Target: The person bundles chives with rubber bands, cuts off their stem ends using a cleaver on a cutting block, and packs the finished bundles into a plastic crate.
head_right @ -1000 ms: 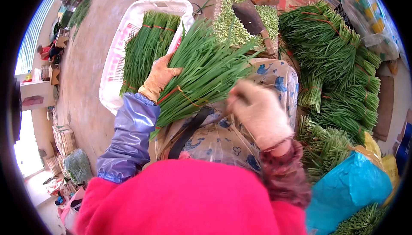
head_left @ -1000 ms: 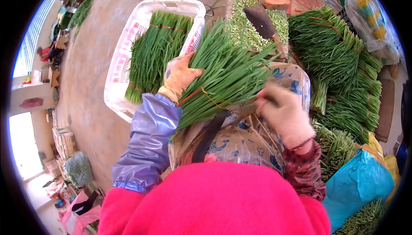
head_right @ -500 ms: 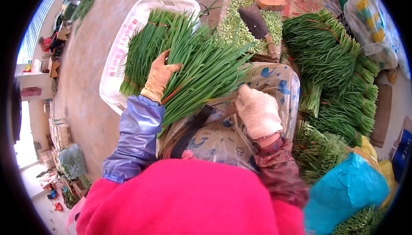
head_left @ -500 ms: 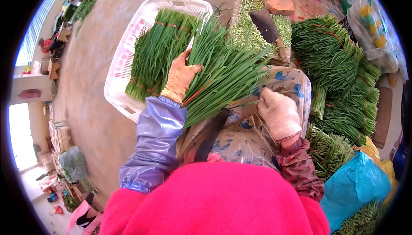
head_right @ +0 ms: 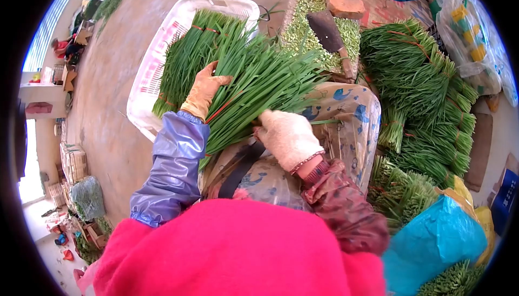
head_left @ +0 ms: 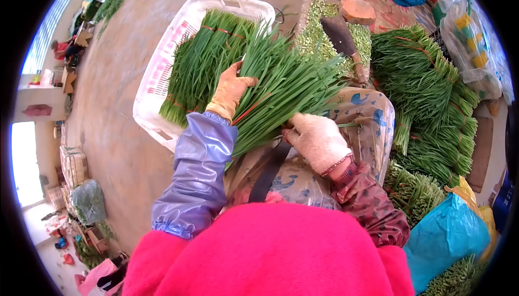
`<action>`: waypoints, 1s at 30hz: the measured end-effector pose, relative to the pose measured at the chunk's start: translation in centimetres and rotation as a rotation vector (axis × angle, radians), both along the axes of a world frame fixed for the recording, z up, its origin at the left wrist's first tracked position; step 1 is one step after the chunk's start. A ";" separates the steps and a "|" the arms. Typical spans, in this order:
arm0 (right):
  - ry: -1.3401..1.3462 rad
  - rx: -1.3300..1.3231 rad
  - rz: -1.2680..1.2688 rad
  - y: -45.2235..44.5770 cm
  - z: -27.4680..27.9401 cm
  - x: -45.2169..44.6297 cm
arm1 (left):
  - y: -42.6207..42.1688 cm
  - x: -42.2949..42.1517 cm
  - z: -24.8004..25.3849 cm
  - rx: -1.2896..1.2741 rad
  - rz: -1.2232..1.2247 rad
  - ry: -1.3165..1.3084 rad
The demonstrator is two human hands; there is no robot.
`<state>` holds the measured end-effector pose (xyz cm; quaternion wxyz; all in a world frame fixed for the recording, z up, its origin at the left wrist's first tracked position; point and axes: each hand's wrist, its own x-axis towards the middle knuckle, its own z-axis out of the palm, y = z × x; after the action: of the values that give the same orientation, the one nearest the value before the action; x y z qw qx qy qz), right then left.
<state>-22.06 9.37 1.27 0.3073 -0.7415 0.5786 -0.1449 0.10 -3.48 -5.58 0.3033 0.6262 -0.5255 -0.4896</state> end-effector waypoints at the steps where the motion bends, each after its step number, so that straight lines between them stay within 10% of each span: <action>1: -0.035 0.003 0.063 0.0 0.0 0.5 | -0.1 0.5 -0.1 0.015 0.021 0.025; 5: -0.325 0.406 0.343 0.8 1.2 0.5 | -0.2 0.7 0.2 0.043 0.037 0.011; 12: -0.056 0.143 0.554 1.3 2.6 1.8 | -0.4 1.0 0.1 0.041 0.064 0.050; 16: -0.451 -0.380 0.558 0.6 2.0 2.8 | -0.7 1.2 0.1 0.078 0.137 0.148; 18: -0.808 0.891 0.280 1.2 1.1 3.6 | -1.0 1.3 -0.4 0.093 0.174 0.189; 27: -1.347 1.094 -0.305 2.1 -1.9 4.0 | -0.8 1.4 -0.4 0.008 0.132 0.104; 30: -0.719 0.836 -0.132 1.9 -0.8 4.8 | -1.1 1.3 -1.0 0.042 0.175 0.119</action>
<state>-17.27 11.27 0.44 0.7438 -0.4224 0.4907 -0.1661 1.44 -4.53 -6.60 0.3625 0.6456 -0.4394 -0.5086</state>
